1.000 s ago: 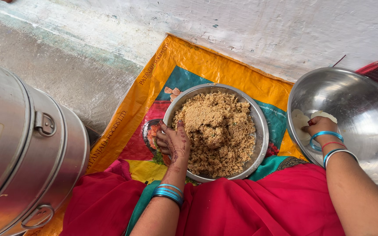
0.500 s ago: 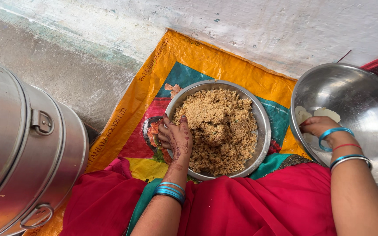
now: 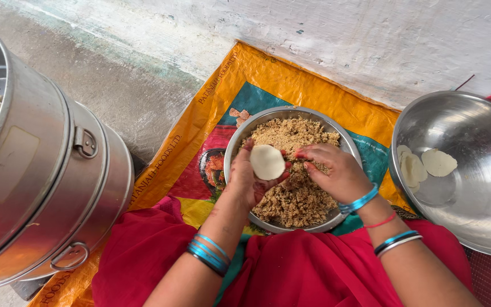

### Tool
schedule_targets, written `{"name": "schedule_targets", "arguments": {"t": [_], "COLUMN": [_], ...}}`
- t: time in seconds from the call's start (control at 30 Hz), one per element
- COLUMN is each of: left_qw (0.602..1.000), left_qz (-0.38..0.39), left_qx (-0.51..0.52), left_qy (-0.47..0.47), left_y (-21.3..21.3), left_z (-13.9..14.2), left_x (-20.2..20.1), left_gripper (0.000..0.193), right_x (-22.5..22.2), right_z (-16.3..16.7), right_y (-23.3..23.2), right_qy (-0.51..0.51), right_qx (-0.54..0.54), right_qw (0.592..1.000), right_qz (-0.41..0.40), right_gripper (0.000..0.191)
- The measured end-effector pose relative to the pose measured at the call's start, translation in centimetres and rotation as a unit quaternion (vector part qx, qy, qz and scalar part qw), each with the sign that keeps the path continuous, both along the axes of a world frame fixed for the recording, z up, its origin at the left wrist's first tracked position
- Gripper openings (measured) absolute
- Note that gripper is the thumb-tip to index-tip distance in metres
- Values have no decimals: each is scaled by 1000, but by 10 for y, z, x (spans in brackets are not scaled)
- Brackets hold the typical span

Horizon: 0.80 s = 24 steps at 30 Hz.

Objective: The person sits on the floor and prepares dumplings by hand. They take a flat dough wrapper, place a portion of grain-based filling in the center, and fold the wrapper to enclose the filling, placing the finished dumpling into a metal bowl.

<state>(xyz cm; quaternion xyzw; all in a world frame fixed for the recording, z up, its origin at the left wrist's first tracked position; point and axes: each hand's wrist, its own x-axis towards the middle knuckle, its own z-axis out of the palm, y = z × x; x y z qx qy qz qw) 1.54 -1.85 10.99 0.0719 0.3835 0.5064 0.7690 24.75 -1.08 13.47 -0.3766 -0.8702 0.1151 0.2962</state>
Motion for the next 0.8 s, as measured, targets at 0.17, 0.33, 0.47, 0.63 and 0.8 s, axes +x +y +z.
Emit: {"name": "schedule_targets", "arguments": {"t": [0.17, 0.33, 0.47, 0.63, 0.8], "left_qw": [990, 991, 996, 989, 993], "left_qz": [81, 101, 29, 40, 43], "left_qx": [21, 31, -32, 20, -14], "left_qy": [114, 83, 76, 141, 108], "left_y": [-6, -9, -9, -3, -2], "left_z": [-21, -63, -73, -82, -90], "left_x": [-18, 4, 21, 29, 34], "left_gripper": [36, 34, 29, 33, 36], "right_x": [-21, -26, -24, -10, -5], "right_z": [-33, -72, -86, -72, -40], "right_y": [-2, -9, -5, 4, -7], "right_qy": [-90, -155, -185, 35, 170], "right_qx": [-19, 39, 29, -140, -240], "right_qw": [996, 987, 981, 981, 944], "right_qz": [4, -26, -56, -131, -149], "right_gripper": [40, 43, 28, 26, 25]}}
